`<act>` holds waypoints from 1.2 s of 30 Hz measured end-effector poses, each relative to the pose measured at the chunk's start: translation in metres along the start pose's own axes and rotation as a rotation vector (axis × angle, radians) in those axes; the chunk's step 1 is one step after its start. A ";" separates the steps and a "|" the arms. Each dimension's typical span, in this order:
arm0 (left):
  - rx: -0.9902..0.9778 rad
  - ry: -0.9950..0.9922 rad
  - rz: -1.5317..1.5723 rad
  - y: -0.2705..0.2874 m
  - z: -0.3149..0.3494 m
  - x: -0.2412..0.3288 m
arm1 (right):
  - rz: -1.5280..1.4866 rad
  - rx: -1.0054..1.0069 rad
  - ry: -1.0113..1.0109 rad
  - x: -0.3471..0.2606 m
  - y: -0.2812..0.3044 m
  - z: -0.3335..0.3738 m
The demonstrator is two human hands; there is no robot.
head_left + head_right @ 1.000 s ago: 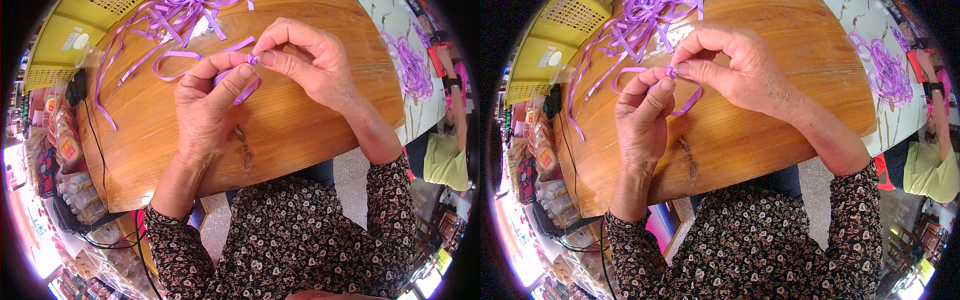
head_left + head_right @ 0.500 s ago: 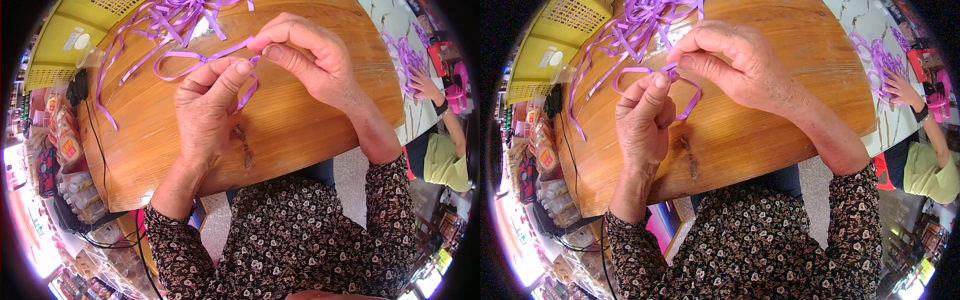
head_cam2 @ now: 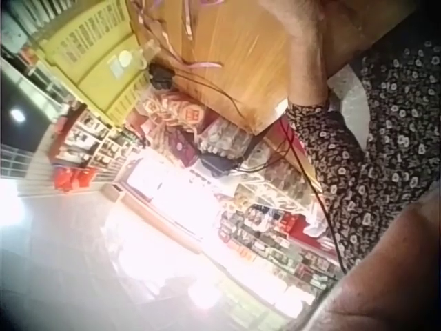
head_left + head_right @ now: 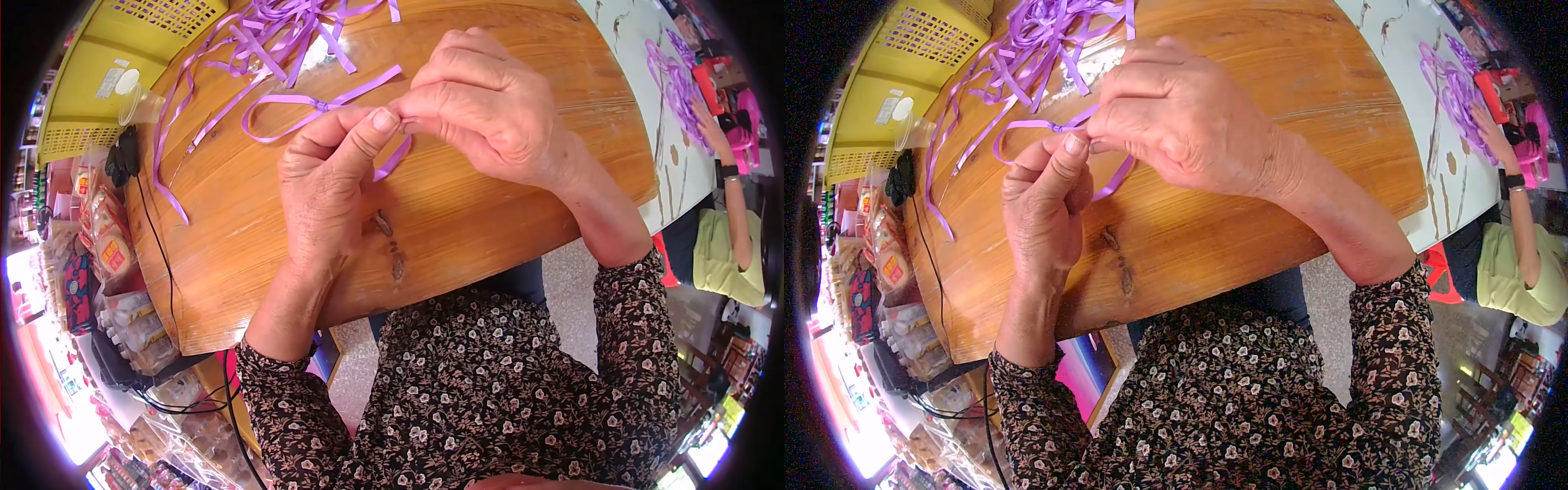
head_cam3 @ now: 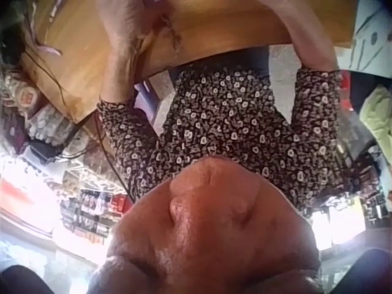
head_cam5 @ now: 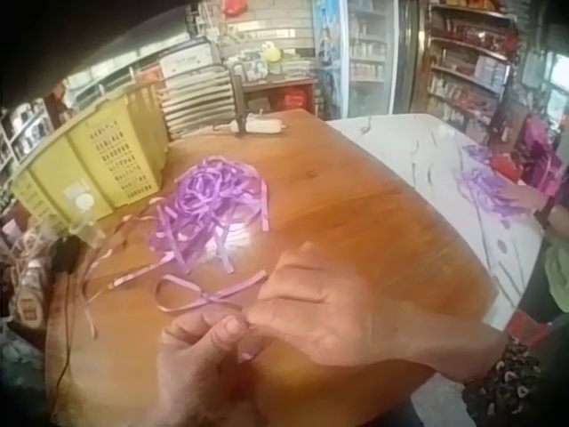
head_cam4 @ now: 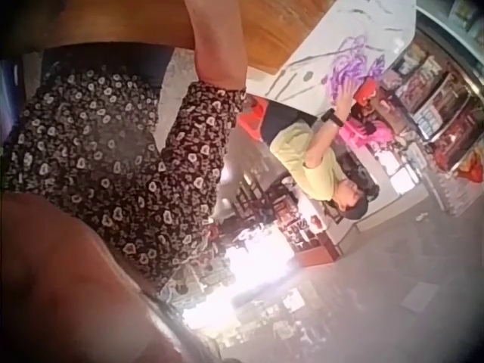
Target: The person rolls a purple ribbon into a small coil by hand, secures it with a knot, and repeats the process with another ribbon before gathering the remaining ribbons into a pile.
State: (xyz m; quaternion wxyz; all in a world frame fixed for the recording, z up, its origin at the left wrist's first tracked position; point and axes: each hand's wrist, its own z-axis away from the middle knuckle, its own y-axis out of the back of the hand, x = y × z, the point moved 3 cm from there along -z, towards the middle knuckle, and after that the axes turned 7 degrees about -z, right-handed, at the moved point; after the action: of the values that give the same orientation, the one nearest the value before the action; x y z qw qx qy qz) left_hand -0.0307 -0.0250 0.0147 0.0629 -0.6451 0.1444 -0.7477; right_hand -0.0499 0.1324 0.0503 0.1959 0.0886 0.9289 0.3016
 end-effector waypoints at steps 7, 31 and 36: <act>0.018 -0.133 -0.166 0.004 -0.002 0.007 | 0.040 -0.003 0.026 0.002 0.004 -0.001; 0.060 -0.102 -0.103 0.005 -0.001 0.008 | -0.171 -0.036 -0.152 0.008 0.006 -0.003; 0.097 -0.140 -0.269 0.007 -0.001 0.000 | 0.030 -0.032 -0.006 0.006 0.001 0.009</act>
State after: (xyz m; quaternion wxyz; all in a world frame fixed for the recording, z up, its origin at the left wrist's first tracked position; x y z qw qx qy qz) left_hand -0.0327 -0.0310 0.0121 0.0031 -0.7054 0.0157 -0.7087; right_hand -0.0516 0.1400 0.0427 0.1956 0.1003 0.9220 0.3188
